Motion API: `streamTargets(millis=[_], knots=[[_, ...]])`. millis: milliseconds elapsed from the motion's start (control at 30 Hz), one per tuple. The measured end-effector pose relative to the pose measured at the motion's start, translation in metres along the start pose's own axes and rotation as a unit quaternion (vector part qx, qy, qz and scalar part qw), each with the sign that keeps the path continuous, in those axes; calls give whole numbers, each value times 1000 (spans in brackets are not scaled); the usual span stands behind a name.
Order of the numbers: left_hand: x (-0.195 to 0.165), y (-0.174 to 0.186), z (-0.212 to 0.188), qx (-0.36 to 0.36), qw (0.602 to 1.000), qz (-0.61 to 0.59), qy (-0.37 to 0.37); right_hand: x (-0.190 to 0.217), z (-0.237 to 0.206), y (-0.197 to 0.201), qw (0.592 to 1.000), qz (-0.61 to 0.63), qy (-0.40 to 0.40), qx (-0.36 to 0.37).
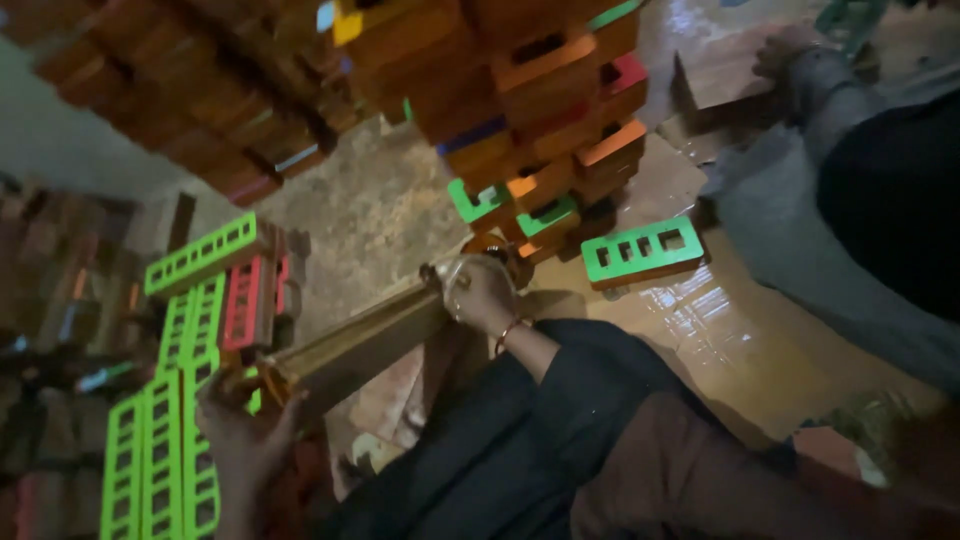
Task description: The person sits on the floor and applies varnish to rectangular wooden pieces using a cloth. They dip the cloth into a container of varnish, wipe each piece, and place it aside. The process is repeated for multiple pieces.
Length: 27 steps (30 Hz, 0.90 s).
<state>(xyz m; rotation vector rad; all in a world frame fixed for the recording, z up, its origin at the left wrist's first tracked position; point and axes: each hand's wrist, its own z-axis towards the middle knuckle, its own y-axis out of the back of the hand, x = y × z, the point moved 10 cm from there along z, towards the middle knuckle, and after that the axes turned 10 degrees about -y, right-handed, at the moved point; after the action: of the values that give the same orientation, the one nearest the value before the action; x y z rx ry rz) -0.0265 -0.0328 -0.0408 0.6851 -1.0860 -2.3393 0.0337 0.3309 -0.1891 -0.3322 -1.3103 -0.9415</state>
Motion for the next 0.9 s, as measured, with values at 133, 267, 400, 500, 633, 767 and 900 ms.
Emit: streamTargets(millis=[133,267,400,500,633,767,900], knots=[[41,0,-101,-67,989,-103,80,8,-5,-4,998,-3,63,-12],[98,-22,-182,25,977,-39,206,7,-17,-38,995,-36,81,50],[115,-29,-207,-90,951,-234,181,48,-49,-87,982,66,87,156],[126,-10,-216,-81,960,-173,207,140,-103,-126,950,17,221,219],[125,20,-201,-134,957,-213,146,254,-199,-185,862,-69,405,296],[127,20,-195,-164,950,-232,128,258,-246,-218,808,-169,478,300],[138,-1,-195,-148,935,-283,156,151,-167,-238,832,-264,381,304]])
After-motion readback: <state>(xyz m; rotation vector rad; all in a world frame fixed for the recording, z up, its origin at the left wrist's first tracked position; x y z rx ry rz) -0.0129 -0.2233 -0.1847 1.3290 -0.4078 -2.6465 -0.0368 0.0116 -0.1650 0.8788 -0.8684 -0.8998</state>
